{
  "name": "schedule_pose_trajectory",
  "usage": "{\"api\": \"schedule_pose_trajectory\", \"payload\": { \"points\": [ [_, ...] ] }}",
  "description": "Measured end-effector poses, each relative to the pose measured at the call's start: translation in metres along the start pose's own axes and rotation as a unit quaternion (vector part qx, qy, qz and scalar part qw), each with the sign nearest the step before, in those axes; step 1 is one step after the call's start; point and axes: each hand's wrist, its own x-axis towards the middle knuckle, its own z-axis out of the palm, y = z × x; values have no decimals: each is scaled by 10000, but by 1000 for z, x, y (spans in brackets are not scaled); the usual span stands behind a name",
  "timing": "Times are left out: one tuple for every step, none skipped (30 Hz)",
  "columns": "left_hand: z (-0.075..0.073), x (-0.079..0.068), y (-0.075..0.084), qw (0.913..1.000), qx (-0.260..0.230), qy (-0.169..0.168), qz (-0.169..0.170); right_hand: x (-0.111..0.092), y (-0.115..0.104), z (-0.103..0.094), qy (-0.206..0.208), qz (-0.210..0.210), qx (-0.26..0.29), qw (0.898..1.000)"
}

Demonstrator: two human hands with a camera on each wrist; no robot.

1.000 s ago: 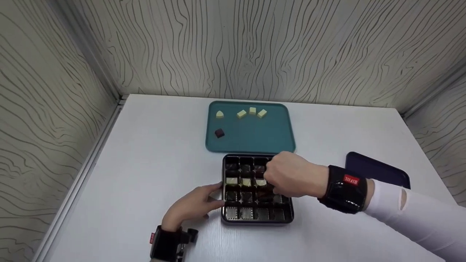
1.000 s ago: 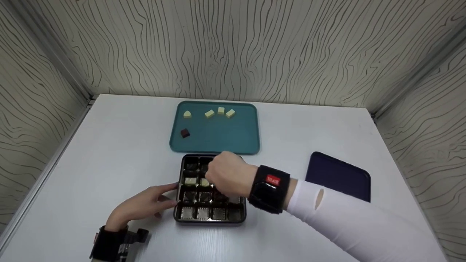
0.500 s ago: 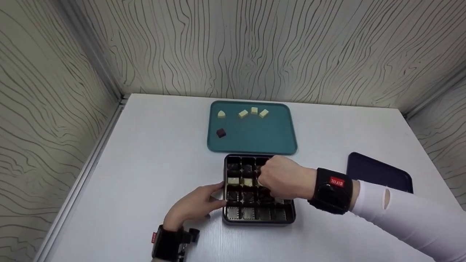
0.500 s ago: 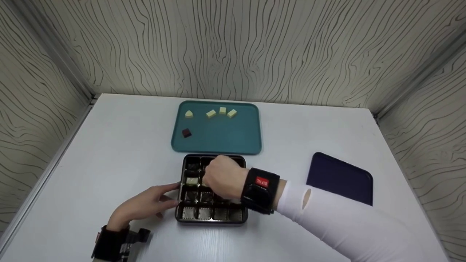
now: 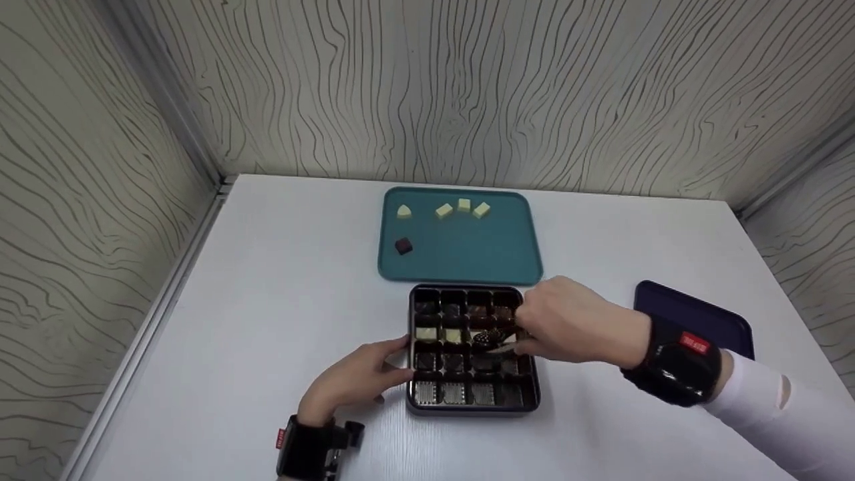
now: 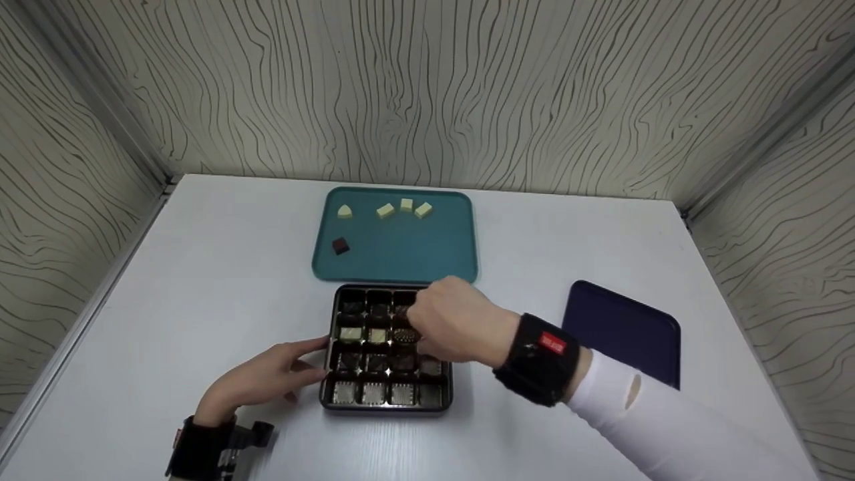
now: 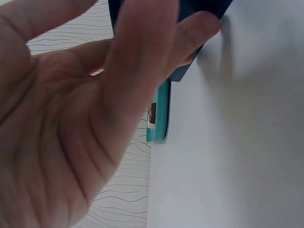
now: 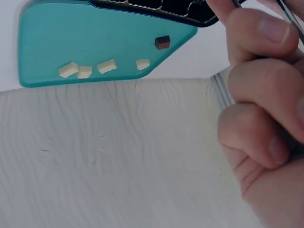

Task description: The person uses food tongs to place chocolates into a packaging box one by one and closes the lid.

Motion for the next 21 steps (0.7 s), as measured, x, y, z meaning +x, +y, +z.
{"api": "schedule_pose_trajectory", "payload": {
  "points": [
    [0, 0, 0, 10000, -27, -11, -9, -5, 3, 2, 100, 97, 117, 9998],
    [1, 1, 0, 10000, -49, -19, -19, -10, 5, 5, 187, 204, 233, 9993],
    [1, 1, 0, 10000, -72, -25, -35, -15, 8, 9, 282, 299, 335, 9986],
    [1, 1, 1, 9999, -109, -30, -57, -19, 10, 13, 361, 404, 419, 9977],
    [1, 1, 1, 9999, -89, -16, -62, -23, 12, 17, 457, 501, 476, 9966],
    [1, 1, 0, 9999, -74, -5, -73, -26, 13, 22, 548, 589, 526, 9954],
    [0, 1, 0, 10000, -60, -1, -77, -30, 14, 26, 636, 677, 578, 9940],
    [0, 0, 0, 9999, -52, 2, -90, -32, 15, 30, 708, 742, 614, 9928],
    [0, 0, 0, 9999, -52, 1, -97, -33, 16, 34, 766, 796, 649, 9918],
    [0, 0, 0, 9999, -65, -3, -95, -34, 17, 37, 822, 852, 676, 9907],
    [-1, 0, 0, 9999, -71, -2, -85, -34, 18, 40, 865, 906, 706, 9896],
    [-1, 0, 0, 9999, -81, -3, -76, -34, 19, 42, 910, 948, 727, 9887],
    [-1, 0, -1, 10000, -82, 3, -56, -32, 20, 43, 971, 993, 733, 9876],
    [-1, -1, -1, 10000, -79, 9, -42, -30, 21, 45, 1031, 1046, 738, 9864],
    [-1, -1, -1, 10000, -76, 15, -21, -28, 22, 45, 1065, 1126, 758, 9850],
    [-1, -1, -1, 10000, -61, 26, -4, -25, 24, 46, 1086, 1216, 769, 9836],
    [-1, -1, -1, 10000, -39, 33, 8, -21, 25, 47, 1126, 1300, 795, 9819],
    [0, -1, -1, 10000, -15, 41, 16, -17, 26, 47, 1163, 1378, 829, 9801],
    [0, -1, -1, 10000, 8, 49, 27, -13, 28, 48, 1179, 1470, 875, 9782],
    [0, -1, 0, 10000, 16, 54, 20, -9, 30, 48, 1164, 1574, 926, 9763],
    [0, 0, 0, 10000, 19, 54, 12, -4, 31, 49, 1141, 1660, 960, 9748]
  ]
}}
